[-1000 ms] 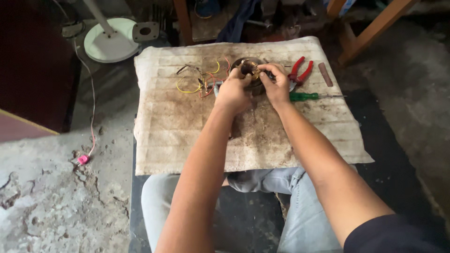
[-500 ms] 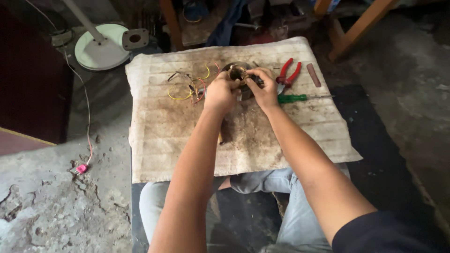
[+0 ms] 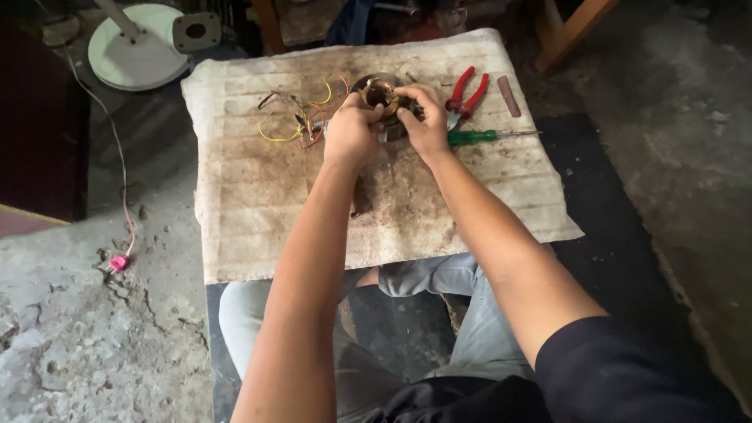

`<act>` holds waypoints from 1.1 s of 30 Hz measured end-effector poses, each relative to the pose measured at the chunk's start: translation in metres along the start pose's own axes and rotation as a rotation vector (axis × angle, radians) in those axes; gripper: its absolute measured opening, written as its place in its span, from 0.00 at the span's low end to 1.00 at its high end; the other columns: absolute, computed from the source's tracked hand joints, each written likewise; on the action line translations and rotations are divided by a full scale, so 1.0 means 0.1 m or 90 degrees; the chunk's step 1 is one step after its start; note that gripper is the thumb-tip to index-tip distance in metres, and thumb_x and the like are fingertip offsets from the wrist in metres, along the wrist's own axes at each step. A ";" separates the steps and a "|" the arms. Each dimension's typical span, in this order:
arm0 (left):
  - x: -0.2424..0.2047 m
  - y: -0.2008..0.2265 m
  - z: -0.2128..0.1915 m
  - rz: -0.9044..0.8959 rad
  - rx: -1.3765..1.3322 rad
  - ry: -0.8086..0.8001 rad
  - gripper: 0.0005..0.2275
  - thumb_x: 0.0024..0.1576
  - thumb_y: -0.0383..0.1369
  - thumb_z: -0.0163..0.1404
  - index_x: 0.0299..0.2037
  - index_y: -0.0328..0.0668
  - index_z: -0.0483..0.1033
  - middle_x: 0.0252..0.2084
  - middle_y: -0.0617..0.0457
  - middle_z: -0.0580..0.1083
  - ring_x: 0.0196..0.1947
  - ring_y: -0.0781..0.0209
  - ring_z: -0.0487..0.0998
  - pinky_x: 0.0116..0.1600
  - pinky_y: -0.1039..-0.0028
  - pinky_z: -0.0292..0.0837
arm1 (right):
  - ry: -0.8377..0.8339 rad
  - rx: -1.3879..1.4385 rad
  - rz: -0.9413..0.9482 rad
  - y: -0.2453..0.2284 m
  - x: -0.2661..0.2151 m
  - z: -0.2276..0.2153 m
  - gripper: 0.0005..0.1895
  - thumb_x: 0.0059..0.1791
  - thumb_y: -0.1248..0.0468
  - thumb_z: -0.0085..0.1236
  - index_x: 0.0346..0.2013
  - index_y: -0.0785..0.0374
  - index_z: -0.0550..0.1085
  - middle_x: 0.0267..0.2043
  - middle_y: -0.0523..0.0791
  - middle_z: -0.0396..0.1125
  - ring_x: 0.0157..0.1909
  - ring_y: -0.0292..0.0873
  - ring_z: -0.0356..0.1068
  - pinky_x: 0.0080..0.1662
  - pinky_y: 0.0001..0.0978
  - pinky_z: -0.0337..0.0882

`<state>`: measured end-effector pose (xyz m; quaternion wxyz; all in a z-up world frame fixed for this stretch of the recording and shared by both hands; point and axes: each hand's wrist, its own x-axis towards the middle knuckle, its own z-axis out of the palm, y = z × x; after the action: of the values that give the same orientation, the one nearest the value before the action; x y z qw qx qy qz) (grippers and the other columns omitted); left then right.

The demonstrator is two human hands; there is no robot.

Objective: The person manipulates copper coils and wires inside a motor stator by hand and with a pair of pliers, adjusting the components on a cloth-covered work surface.

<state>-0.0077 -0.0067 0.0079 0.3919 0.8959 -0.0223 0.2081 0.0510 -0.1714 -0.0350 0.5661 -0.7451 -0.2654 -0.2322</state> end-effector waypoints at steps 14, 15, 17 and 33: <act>0.02 -0.01 0.04 0.037 0.039 -0.024 0.07 0.59 0.33 0.54 0.43 0.44 0.83 0.46 0.45 0.75 0.46 0.42 0.78 0.49 0.58 0.72 | 0.077 -0.049 0.014 -0.15 -0.09 0.07 0.20 0.42 0.74 0.62 0.48 0.62 0.77 0.54 0.50 0.67 0.61 0.50 0.65 0.66 0.40 0.62; 0.00 -0.04 0.04 0.058 0.057 -0.021 0.09 0.57 0.31 0.53 0.45 0.46 0.84 0.47 0.44 0.75 0.46 0.42 0.78 0.49 0.58 0.72 | 0.067 -0.052 0.011 -0.18 -0.11 0.06 0.19 0.44 0.72 0.64 0.50 0.62 0.77 0.53 0.49 0.68 0.60 0.49 0.66 0.65 0.40 0.63; -0.01 -0.09 0.02 0.045 0.052 -0.056 0.13 0.56 0.31 0.54 0.51 0.49 0.82 0.51 0.46 0.74 0.50 0.43 0.77 0.52 0.60 0.72 | 0.063 -0.063 -0.021 -0.18 -0.09 0.03 0.18 0.45 0.70 0.64 0.50 0.63 0.77 0.53 0.50 0.68 0.60 0.50 0.66 0.65 0.40 0.64; -0.89 -1.17 -1.37 -0.464 0.398 0.017 0.47 0.58 0.64 0.48 0.72 0.26 0.49 0.60 0.27 0.66 0.56 0.30 0.72 0.57 0.51 0.69 | 0.076 -0.087 -0.008 -0.02 -0.07 0.04 0.17 0.43 0.71 0.56 0.45 0.59 0.77 0.48 0.48 0.68 0.55 0.48 0.69 0.59 0.36 0.68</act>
<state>-0.1139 0.1610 -0.0245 0.1517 0.9174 0.3620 0.0655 0.0443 -0.1676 -0.0394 0.5275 -0.7649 -0.2193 -0.2976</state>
